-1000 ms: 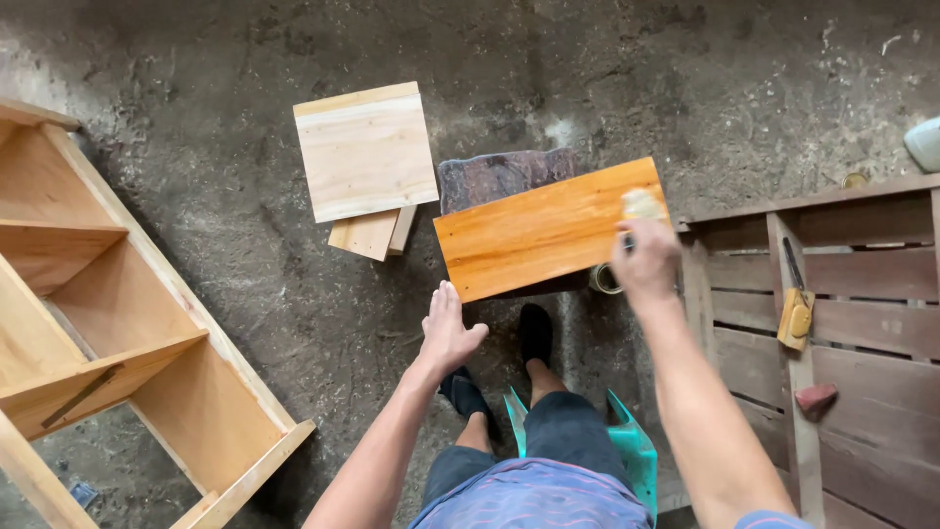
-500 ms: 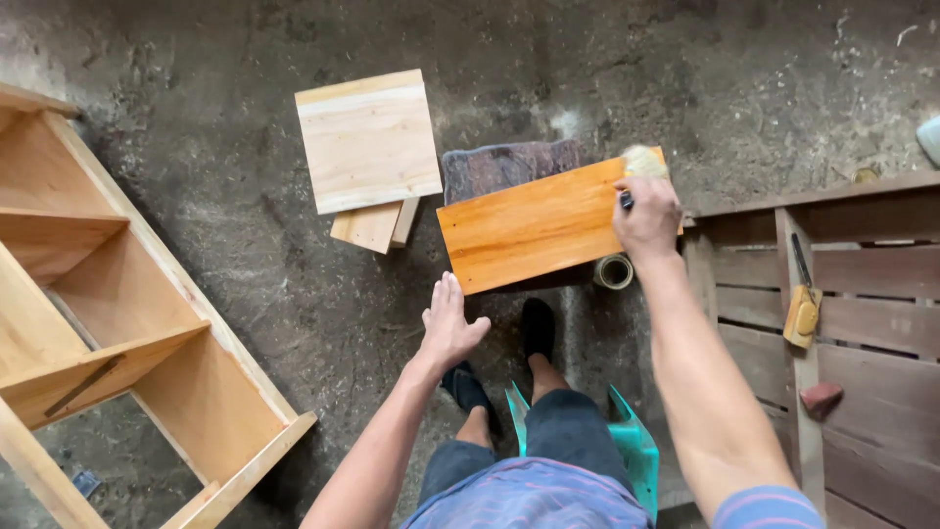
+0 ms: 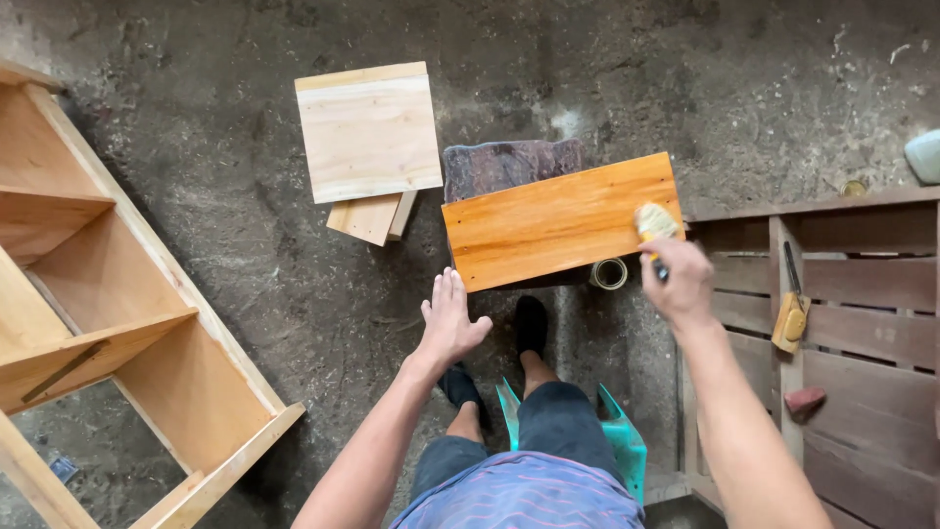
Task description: The person applies a liquid coating to the internal and external surfaces of a wooden box with a brush, rotating the box to reach different sides.
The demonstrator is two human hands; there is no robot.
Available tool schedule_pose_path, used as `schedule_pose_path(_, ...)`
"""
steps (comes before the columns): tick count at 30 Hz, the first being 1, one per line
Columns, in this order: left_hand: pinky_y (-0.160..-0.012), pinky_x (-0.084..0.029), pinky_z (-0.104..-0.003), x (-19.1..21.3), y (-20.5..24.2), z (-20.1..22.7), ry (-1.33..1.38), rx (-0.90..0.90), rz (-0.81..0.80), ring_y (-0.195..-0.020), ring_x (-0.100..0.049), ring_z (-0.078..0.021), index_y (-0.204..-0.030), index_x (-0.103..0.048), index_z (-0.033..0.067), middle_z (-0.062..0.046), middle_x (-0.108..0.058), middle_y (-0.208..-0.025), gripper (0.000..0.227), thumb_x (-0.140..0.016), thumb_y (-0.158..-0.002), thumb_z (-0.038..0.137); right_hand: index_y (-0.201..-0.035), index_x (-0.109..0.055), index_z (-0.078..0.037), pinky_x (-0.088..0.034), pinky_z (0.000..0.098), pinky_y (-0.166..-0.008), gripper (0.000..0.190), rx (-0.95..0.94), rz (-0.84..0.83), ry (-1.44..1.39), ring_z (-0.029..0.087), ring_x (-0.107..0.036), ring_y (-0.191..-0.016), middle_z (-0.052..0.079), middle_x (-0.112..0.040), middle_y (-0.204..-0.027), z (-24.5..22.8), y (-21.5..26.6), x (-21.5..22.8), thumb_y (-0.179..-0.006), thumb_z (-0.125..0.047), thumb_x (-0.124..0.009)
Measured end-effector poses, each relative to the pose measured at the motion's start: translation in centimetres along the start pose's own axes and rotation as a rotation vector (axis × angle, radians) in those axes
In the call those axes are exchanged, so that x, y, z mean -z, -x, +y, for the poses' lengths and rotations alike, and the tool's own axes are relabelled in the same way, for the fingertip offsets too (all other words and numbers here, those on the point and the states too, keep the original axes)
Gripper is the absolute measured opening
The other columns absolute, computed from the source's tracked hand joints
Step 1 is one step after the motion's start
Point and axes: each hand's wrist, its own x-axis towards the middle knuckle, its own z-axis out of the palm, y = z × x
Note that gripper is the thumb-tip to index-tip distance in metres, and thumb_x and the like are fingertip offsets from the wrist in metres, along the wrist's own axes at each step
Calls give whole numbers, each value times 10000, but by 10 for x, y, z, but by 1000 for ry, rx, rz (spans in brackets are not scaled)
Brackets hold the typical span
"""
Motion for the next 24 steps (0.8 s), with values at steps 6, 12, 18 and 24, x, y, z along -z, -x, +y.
schedule_pose_path(6,-1214,-114,-640,2,6,4,-4,18,-30,-1578,-34,-396,-1580,-132,-70,-256,-74,-1686,1062,-707,-790,344,-1029,-754,-56,-575,406,-964,133,-57,161,46,330,-731,-1051,169,-750,-1105,-20,11,5,-908,-32,-704)
schedule_pose_path(12,-1215,-124,-634,2,-14,-7,13,-38,16,-1581,-37,-395,-1582,-147,-59,-247,-83,-1691,1048,-701,-798,360,-1058,-736,-20,-578,407,-909,142,-228,275,-114,337,-733,-1001,172,-746,-1062,-42,21,-8,-920,-5,-706)
schedule_pose_path(18,-1214,-207,-548,-31,-13,-35,134,-138,124,-1542,-110,-447,-1583,-173,-64,-292,-141,-1653,1040,-718,-786,322,-1072,-693,1,-572,413,-937,184,122,172,-241,345,-719,-1043,180,-737,-1067,-138,46,-49,-898,39,-735)
schedule_pose_path(24,-1231,-272,-490,-144,-24,-140,236,-77,367,-1508,-283,-469,-1442,-502,-9,-267,-354,-1605,693,-689,-820,232,-1080,-688,4,-565,451,-975,272,357,47,-391,350,-686,-1030,185,-692,-1111,-208,61,-49,-821,48,-756)
